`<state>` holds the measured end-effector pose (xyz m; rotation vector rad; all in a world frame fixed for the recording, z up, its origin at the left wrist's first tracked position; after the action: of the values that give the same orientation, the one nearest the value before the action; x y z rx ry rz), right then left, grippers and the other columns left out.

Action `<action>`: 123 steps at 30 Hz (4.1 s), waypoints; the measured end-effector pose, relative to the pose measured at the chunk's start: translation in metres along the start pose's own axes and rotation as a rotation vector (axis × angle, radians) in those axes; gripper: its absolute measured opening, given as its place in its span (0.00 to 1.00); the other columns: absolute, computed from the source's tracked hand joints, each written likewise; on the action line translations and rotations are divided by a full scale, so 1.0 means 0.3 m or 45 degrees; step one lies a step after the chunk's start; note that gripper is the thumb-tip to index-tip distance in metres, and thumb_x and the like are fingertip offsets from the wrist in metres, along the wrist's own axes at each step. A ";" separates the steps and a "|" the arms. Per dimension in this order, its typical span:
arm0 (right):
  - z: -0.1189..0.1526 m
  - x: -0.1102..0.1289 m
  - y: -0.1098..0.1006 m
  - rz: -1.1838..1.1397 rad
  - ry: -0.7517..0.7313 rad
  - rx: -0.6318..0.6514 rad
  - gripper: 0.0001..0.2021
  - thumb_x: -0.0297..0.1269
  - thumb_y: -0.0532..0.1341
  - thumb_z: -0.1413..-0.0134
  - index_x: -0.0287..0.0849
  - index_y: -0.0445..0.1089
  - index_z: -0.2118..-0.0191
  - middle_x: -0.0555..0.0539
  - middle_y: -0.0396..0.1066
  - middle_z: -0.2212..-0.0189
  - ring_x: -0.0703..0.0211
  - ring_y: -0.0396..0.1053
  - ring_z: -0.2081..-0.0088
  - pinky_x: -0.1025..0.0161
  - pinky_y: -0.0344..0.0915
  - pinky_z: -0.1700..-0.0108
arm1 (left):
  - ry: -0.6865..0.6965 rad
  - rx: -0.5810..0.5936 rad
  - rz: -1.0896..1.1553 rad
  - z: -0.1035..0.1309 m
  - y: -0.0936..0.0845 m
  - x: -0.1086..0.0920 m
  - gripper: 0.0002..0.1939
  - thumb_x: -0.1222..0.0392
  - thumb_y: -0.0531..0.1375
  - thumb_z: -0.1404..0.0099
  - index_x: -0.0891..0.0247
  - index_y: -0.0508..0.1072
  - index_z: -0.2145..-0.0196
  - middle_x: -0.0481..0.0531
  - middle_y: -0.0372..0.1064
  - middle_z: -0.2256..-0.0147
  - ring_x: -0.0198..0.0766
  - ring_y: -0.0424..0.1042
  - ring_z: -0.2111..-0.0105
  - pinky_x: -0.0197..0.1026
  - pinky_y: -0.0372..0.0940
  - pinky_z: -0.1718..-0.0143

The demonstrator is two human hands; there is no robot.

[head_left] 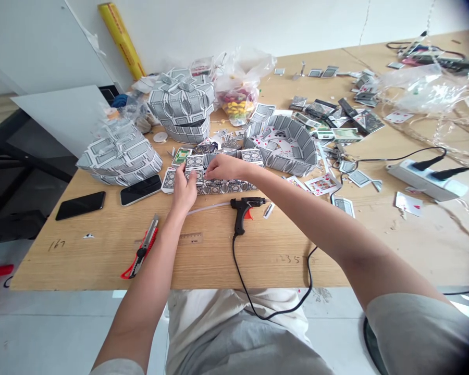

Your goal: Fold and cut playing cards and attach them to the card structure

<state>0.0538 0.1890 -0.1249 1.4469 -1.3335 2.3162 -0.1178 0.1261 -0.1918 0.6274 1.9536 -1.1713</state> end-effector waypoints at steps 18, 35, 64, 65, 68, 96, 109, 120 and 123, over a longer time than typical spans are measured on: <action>-0.012 -0.011 0.031 0.035 -0.056 0.041 0.13 0.39 0.65 0.41 0.40 0.75 0.74 0.57 0.54 0.81 0.63 0.51 0.73 0.60 0.52 0.67 | -0.015 -0.062 0.102 0.009 0.012 0.002 0.26 0.40 0.58 0.20 0.58 0.66 0.34 0.67 0.68 0.31 0.52 0.67 0.29 0.56 0.58 0.26; 0.002 -0.024 0.016 -0.095 0.045 0.043 0.08 0.38 0.69 0.47 0.37 0.81 0.68 0.51 0.69 0.75 0.59 0.61 0.68 0.61 0.59 0.63 | -0.030 -0.077 0.230 0.004 0.014 0.025 0.22 0.46 0.60 0.20 0.59 0.68 0.36 0.66 0.68 0.32 0.53 0.66 0.29 0.56 0.55 0.24; 0.026 -0.031 0.002 -0.244 0.029 0.074 0.07 0.37 0.71 0.44 0.40 0.77 0.68 0.51 0.71 0.73 0.60 0.63 0.68 0.62 0.59 0.63 | -0.192 -0.059 0.398 -0.006 -0.008 0.034 0.13 0.59 0.58 0.22 0.59 0.75 0.43 0.59 0.76 0.38 0.48 0.72 0.34 0.52 0.60 0.26; 0.027 -0.033 0.000 -0.247 0.041 0.066 0.06 0.37 0.71 0.44 0.40 0.77 0.68 0.51 0.72 0.73 0.60 0.64 0.67 0.62 0.60 0.62 | -0.190 -0.059 0.396 -0.006 -0.009 0.032 0.13 0.60 0.58 0.22 0.59 0.75 0.43 0.59 0.76 0.38 0.49 0.72 0.34 0.53 0.59 0.26; 0.028 -0.035 -0.004 -0.254 0.077 0.058 0.04 0.35 0.71 0.45 0.41 0.78 0.67 0.50 0.74 0.71 0.58 0.67 0.66 0.62 0.63 0.59 | -0.187 -0.064 0.389 -0.007 -0.009 0.032 0.13 0.60 0.58 0.22 0.59 0.76 0.44 0.59 0.77 0.39 0.49 0.72 0.35 0.53 0.59 0.26; -0.005 -0.017 -0.002 -0.240 0.186 -0.002 0.03 0.30 0.71 0.47 0.43 0.79 0.71 0.46 0.81 0.66 0.51 0.74 0.58 0.58 0.69 0.50 | -0.185 -0.094 0.346 -0.007 -0.002 0.055 0.10 0.57 0.59 0.21 0.58 0.74 0.46 0.59 0.77 0.41 0.50 0.74 0.37 0.53 0.62 0.28; 0.001 -0.009 -0.002 -0.204 0.169 0.113 0.05 0.35 0.76 0.49 0.41 0.84 0.67 0.48 0.82 0.67 0.53 0.74 0.59 0.59 0.69 0.50 | -0.112 -0.064 0.335 -0.004 0.020 0.041 0.15 0.52 0.59 0.19 0.60 0.70 0.41 0.64 0.72 0.36 0.50 0.70 0.33 0.55 0.58 0.26; 0.018 -0.078 -0.054 -0.096 0.168 0.146 0.09 0.41 0.79 0.53 0.43 0.86 0.68 0.48 0.82 0.68 0.50 0.75 0.59 0.57 0.67 0.52 | -0.129 -0.089 0.347 0.000 0.019 0.039 0.16 0.49 0.60 0.20 0.58 0.71 0.41 0.62 0.73 0.37 0.50 0.70 0.33 0.54 0.57 0.25; 0.018 -0.086 -0.040 -0.124 0.167 0.128 0.08 0.40 0.78 0.52 0.42 0.86 0.66 0.49 0.81 0.68 0.52 0.74 0.61 0.58 0.68 0.54 | -0.128 -0.090 0.338 0.002 0.020 0.036 0.16 0.49 0.60 0.19 0.58 0.71 0.41 0.63 0.72 0.36 0.50 0.69 0.32 0.55 0.56 0.25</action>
<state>0.0773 0.2011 -0.1365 1.3282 -1.1034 2.3993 -0.1198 0.1286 -0.2038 0.7503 1.7573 -0.9475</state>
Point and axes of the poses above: each hand's wrist, its own z-axis away from the middle knuckle, its own y-axis out of the palm, x = y × z, the point moved 7 cm from there along -z, towards the middle knuckle
